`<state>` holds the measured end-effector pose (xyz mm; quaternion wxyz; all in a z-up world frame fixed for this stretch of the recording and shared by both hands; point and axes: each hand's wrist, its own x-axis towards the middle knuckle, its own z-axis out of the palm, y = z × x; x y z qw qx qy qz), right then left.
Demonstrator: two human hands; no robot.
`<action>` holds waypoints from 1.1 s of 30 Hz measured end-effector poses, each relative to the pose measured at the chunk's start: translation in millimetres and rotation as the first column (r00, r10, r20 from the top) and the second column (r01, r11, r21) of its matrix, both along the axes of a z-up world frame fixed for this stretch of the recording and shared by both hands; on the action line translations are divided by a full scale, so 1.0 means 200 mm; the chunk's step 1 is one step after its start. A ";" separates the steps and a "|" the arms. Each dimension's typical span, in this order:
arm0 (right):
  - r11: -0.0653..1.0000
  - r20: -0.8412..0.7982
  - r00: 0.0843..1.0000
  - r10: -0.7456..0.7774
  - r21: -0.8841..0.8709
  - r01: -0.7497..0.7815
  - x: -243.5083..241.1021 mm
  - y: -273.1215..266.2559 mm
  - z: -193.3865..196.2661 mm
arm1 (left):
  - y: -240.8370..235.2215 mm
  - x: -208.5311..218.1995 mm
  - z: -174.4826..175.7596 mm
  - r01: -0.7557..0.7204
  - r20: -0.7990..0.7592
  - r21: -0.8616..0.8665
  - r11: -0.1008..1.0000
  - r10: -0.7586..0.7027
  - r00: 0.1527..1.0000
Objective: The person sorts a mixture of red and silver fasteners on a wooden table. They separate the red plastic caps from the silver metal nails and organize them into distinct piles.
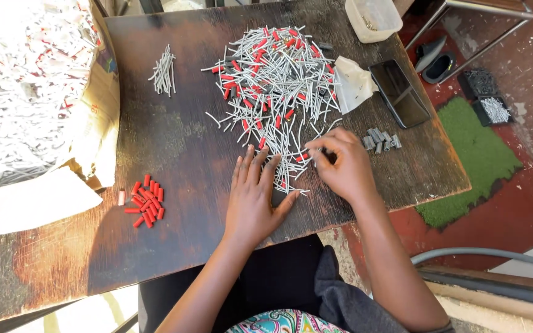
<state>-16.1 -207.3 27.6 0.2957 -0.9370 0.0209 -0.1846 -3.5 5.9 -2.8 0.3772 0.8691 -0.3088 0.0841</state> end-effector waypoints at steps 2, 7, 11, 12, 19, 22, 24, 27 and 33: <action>1.000 -0.062 0.998 0.015 0.018 -0.014 0.00 0.03 -0.01 | 0.00 0.01 0.01 -0.001 -0.006 -0.004 1.000 0.001 1.000; 0.995 -0.060 0.996 0.064 -0.074 -0.068 -0.01 0.04 -0.05 | 0.00 0.01 0.00 -0.037 -0.058 -0.013 0.999 0.036 0.998; 0.982 -0.062 0.998 -0.019 0.185 0.031 -0.03 0.01 -0.16 | 0.02 0.00 -0.01 -0.110 -0.059 -0.059 0.992 0.106 0.993; 0.931 -0.061 0.996 -0.065 0.355 0.082 -0.02 -0.02 -0.20 | 0.02 0.00 -0.01 -0.130 -0.044 -0.070 0.989 0.127 0.991; 0.179 -0.041 0.997 0.070 0.983 0.028 -0.02 -0.03 -0.13 | 0.02 0.00 0.03 -0.124 -0.035 -0.168 0.978 0.120 0.992; 0.568 -0.091 0.995 0.029 0.821 0.059 0.03 0.00 -0.11 | 0.02 0.02 -0.01 -0.142 -0.046 -0.223 0.964 0.136 0.990; 0.892 -0.102 0.992 0.073 0.452 -0.019 0.07 0.07 -0.05 | 0.02 0.02 -0.05 -0.210 -0.038 -0.265 0.941 0.207 0.978; 0.901 -0.212 0.951 0.226 0.417 -0.121 0.05 0.19 0.01 | 0.02 0.04 -0.12 -0.277 -0.043 -0.219 0.936 0.274 0.961; 0.979 -0.181 0.970 0.162 0.149 -0.136 0.00 0.34 -0.07 | 0.03 0.04 -0.12 -0.308 -0.038 -0.229 0.923 0.307 0.951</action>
